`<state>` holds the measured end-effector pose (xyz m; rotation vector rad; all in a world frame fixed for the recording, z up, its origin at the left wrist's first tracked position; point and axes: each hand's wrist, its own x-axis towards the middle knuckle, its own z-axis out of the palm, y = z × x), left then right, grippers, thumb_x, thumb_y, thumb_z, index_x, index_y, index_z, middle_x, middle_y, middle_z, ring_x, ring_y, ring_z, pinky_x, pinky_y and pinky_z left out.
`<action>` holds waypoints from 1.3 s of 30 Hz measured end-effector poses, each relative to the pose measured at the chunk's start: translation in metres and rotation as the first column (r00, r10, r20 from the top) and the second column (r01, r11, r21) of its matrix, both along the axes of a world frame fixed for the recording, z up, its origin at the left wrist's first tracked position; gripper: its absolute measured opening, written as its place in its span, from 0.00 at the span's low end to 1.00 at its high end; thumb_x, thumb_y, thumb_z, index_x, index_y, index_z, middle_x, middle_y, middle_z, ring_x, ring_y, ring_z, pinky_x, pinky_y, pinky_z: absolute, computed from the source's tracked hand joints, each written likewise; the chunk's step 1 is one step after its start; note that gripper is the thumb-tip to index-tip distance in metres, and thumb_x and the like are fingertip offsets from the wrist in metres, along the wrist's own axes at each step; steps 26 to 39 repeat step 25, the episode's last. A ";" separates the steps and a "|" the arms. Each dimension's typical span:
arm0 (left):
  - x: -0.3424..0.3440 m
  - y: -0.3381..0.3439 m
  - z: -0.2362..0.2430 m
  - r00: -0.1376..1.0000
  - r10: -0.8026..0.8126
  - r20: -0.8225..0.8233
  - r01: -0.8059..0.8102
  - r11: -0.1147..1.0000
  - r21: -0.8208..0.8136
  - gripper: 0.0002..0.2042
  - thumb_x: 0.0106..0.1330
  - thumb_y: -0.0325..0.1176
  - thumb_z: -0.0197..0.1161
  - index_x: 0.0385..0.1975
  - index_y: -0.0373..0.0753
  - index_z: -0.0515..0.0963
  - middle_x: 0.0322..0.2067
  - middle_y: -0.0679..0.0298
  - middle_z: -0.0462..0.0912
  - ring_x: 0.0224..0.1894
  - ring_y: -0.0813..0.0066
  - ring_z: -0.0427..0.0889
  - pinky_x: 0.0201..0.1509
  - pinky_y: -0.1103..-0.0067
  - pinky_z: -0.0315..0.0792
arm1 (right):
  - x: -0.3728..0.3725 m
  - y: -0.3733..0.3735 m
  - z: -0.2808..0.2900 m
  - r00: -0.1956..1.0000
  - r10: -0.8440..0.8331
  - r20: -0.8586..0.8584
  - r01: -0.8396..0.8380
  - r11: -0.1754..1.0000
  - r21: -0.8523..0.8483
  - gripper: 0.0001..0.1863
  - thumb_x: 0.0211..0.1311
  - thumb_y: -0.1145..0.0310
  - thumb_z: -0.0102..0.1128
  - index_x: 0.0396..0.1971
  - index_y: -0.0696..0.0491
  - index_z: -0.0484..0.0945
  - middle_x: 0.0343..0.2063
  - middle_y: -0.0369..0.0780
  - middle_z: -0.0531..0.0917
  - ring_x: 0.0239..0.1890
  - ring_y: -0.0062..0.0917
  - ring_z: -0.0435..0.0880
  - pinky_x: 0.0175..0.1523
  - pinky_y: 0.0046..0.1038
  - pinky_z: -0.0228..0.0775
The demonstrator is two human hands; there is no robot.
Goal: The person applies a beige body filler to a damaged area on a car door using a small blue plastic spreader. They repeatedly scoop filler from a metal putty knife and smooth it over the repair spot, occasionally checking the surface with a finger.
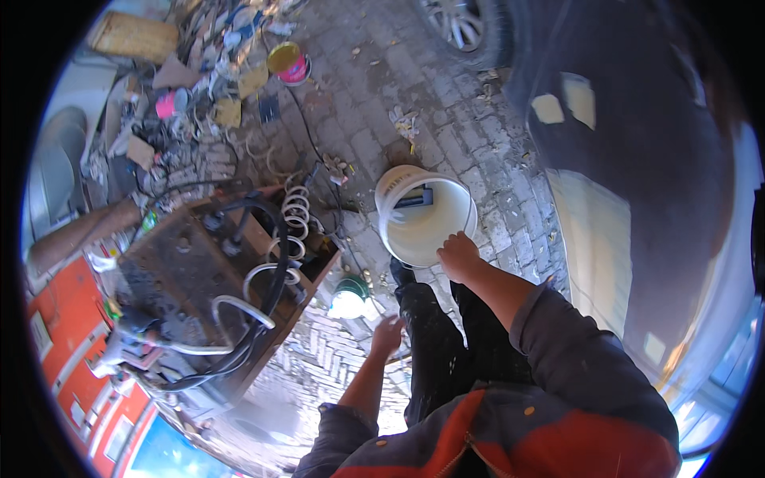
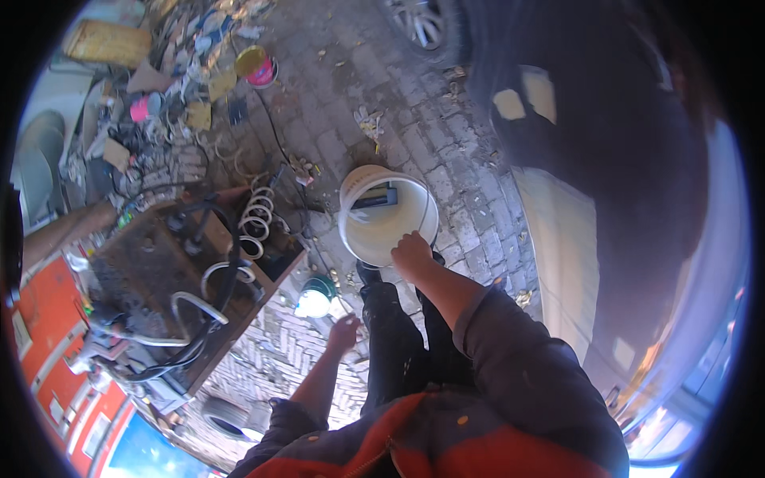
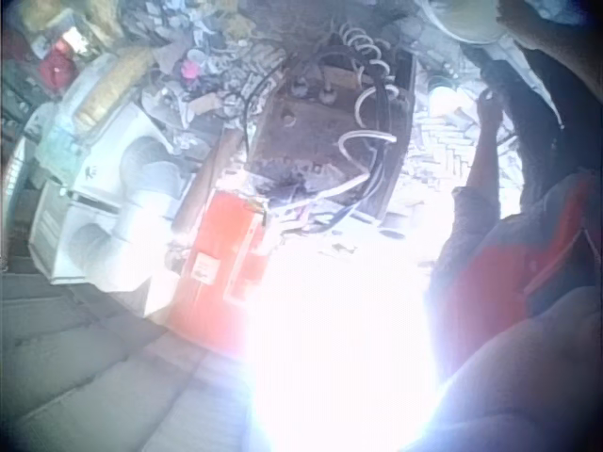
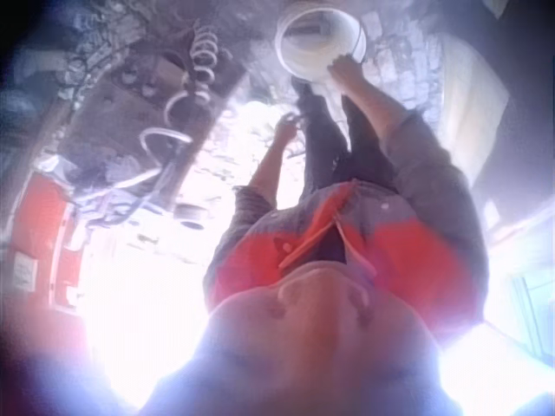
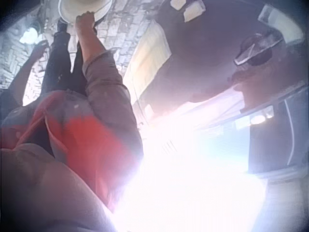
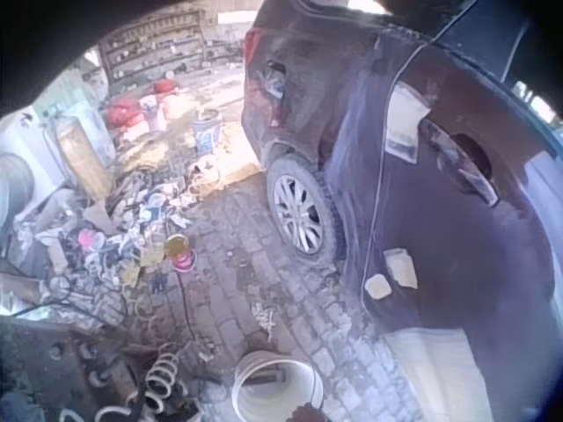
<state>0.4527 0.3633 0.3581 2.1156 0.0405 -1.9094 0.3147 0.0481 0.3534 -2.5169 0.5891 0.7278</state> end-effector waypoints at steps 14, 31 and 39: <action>0.217 0.003 0.131 0.502 -0.857 -0.115 0.864 0.502 0.028 0.19 0.79 0.46 0.56 0.54 0.38 0.82 0.38 0.60 0.90 0.35 0.68 0.91 0.39 0.67 0.82 | -0.222 0.208 0.251 0.447 -0.807 -0.386 0.881 0.472 0.034 0.17 0.62 0.60 0.65 0.50 0.45 0.86 0.52 0.39 0.87 0.61 0.36 0.81 0.65 0.39 0.70; -0.083 -0.263 0.184 0.048 -0.958 0.281 0.998 0.035 -0.053 0.28 0.77 0.62 0.53 0.34 0.38 0.79 0.22 0.62 0.81 0.24 0.66 0.86 0.26 0.70 0.78 | -0.388 0.489 0.307 -0.606 -0.738 -0.297 0.763 -0.645 0.043 0.26 0.66 0.51 0.57 0.60 0.46 0.82 0.58 0.45 0.85 0.67 0.41 0.78 0.69 0.41 0.70; -0.083 -0.263 0.184 0.048 -0.958 0.281 0.998 0.035 -0.053 0.28 0.77 0.62 0.53 0.34 0.38 0.79 0.22 0.62 0.81 0.24 0.66 0.86 0.26 0.70 0.78 | -0.388 0.489 0.307 -0.606 -0.738 -0.297 0.763 -0.645 0.043 0.26 0.66 0.51 0.57 0.60 0.46 0.82 0.58 0.45 0.85 0.67 0.41 0.78 0.69 0.41 0.70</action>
